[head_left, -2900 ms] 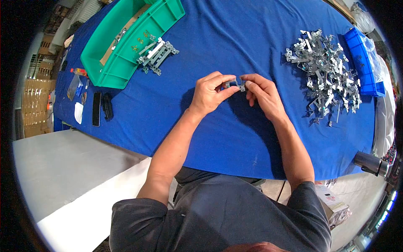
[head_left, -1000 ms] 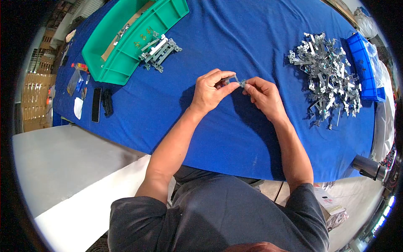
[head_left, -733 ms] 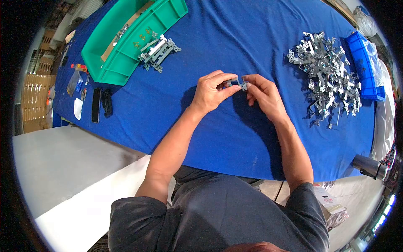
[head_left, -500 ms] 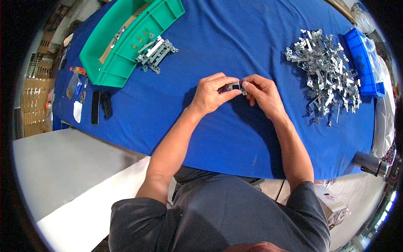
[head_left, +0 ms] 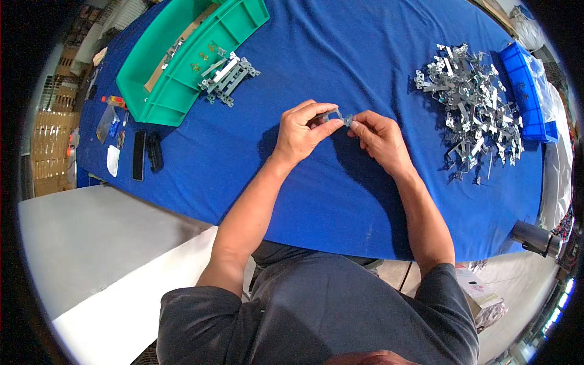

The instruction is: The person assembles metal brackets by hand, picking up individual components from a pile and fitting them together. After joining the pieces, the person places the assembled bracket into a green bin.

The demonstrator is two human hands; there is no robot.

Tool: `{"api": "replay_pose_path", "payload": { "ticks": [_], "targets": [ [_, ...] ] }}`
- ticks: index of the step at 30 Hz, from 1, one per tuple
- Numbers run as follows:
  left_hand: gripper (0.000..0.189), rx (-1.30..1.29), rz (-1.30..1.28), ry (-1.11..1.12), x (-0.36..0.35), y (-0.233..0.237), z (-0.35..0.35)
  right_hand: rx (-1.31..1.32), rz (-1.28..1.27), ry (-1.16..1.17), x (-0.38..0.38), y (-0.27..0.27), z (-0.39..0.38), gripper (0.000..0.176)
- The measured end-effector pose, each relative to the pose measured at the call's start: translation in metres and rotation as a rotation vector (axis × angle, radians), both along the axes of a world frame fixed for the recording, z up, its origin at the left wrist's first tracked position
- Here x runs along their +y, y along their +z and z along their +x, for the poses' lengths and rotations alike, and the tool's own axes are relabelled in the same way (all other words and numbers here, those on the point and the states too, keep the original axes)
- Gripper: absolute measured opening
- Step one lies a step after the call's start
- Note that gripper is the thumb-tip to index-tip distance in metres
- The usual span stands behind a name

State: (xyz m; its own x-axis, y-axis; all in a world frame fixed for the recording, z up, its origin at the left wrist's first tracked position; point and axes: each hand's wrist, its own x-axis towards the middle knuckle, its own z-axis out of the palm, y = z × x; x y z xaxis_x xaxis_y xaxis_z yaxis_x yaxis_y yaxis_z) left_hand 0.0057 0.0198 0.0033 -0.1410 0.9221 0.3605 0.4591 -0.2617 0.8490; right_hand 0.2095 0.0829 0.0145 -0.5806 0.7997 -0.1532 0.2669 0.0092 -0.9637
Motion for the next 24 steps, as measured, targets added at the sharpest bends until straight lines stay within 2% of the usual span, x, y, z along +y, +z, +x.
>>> {"api": "replay_pose_path", "payload": {
  "ticks": [3,12,15,18,21,24],
  "targets": [
    [0.028,0.006,-0.028,-0.035,-0.001,0.0,0.002,-0.025,-0.066,0.008,0.002,-0.003,0.003,0.019],
    [0.03,0.05,-0.015,-0.101,-0.003,0.001,0.005,0.253,-0.215,-0.022,0.004,-0.007,0.002,0.024],
    [0.03,0.08,0.02,-0.151,-0.003,0.002,0.005,0.141,-0.147,0.034,0.006,-0.013,0.005,0.022],
    [0.029,0.086,-0.003,-0.153,-0.003,0.003,0.005,0.278,-0.166,-0.139,0.004,-0.013,0.002,0.02],
    [0.029,0.037,-0.014,-0.071,-0.002,-0.003,0.004,0.302,-0.187,-0.18,0.006,-0.009,0.002,0.018],
    [0.028,-0.019,0.011,0.019,-0.001,-0.002,0.003,0.129,-0.102,-0.069,0.003,-0.009,0.001,0.021]
  ]
}}
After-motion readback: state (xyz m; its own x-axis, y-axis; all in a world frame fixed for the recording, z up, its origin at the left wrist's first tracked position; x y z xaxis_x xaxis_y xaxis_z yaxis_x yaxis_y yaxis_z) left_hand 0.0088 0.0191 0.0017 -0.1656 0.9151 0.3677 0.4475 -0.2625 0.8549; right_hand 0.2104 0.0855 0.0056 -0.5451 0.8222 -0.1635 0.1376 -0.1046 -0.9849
